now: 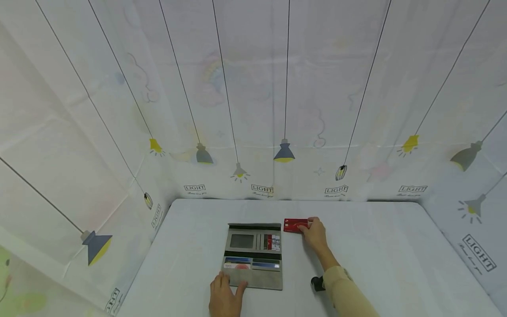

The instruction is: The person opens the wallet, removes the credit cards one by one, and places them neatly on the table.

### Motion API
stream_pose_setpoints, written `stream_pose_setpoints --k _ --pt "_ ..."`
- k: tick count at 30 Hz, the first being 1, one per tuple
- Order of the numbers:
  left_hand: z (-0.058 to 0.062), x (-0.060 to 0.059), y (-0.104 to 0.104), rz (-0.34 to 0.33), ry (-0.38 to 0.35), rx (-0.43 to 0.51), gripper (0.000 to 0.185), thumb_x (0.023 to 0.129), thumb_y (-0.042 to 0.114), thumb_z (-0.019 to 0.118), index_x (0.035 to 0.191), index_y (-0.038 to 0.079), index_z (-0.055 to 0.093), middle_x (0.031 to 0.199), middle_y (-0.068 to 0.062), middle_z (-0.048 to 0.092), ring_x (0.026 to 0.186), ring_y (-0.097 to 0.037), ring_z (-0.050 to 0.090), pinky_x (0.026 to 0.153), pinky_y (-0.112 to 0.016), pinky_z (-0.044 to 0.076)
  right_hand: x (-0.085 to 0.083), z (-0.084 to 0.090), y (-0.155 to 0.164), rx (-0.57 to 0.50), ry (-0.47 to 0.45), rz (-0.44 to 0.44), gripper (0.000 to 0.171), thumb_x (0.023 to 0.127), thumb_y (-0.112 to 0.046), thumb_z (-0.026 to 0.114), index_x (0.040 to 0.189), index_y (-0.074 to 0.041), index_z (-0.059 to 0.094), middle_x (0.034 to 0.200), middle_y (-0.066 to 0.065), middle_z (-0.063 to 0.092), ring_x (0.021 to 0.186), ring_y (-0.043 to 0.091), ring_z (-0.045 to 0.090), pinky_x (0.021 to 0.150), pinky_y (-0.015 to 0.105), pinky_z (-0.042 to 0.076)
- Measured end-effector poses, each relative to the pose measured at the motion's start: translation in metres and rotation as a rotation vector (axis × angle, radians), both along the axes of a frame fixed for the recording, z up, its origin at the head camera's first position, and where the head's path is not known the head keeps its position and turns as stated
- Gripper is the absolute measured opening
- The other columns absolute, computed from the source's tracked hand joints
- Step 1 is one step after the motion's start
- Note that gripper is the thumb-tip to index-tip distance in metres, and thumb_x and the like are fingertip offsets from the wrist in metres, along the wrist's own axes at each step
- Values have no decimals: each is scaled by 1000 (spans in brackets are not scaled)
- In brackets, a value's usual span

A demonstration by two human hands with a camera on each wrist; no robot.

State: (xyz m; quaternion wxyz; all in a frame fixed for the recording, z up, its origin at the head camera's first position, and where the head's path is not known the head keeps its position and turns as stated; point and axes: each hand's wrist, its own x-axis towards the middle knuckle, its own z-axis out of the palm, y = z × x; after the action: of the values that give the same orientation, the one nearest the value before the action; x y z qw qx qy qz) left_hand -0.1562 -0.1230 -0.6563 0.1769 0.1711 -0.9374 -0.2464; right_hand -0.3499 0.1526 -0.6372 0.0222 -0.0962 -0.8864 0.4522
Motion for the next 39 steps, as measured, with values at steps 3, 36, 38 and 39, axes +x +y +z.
stream_pose_setpoints --k 3,36,38,39 --pt "0 0 0 0 -4 3 61 73 48 85 106 -1 68 124 -19 62 117 -35 58 87 -49 58 -1 -1 1 18 2 -13 48 95 -17 67 128 12 47 123 33 59 112 40 59 95 52 51" --pt "-1 -2 1 24 16 -13 61 72 48 86 105 0 68 123 -17 63 116 -34 59 87 -48 59 -4 6 -6 193 21 -19 43 95 -16 66 126 11 55 114 33 61 102 41 60 83 52 52" --pt "0 -2 1 27 12 -9 61 72 49 86 105 0 68 123 -17 63 116 -34 59 86 -47 59 -4 7 -7 198 18 -22 43 95 -16 66 126 11 55 113 32 61 101 41 60 83 51 53" --pt "0 -2 1 28 9 -9 61 72 49 86 105 0 69 123 -17 63 116 -34 59 87 -47 59 -4 7 -7 198 16 -24 43 95 -16 66 125 11 55 113 32 61 101 40 61 83 51 53"
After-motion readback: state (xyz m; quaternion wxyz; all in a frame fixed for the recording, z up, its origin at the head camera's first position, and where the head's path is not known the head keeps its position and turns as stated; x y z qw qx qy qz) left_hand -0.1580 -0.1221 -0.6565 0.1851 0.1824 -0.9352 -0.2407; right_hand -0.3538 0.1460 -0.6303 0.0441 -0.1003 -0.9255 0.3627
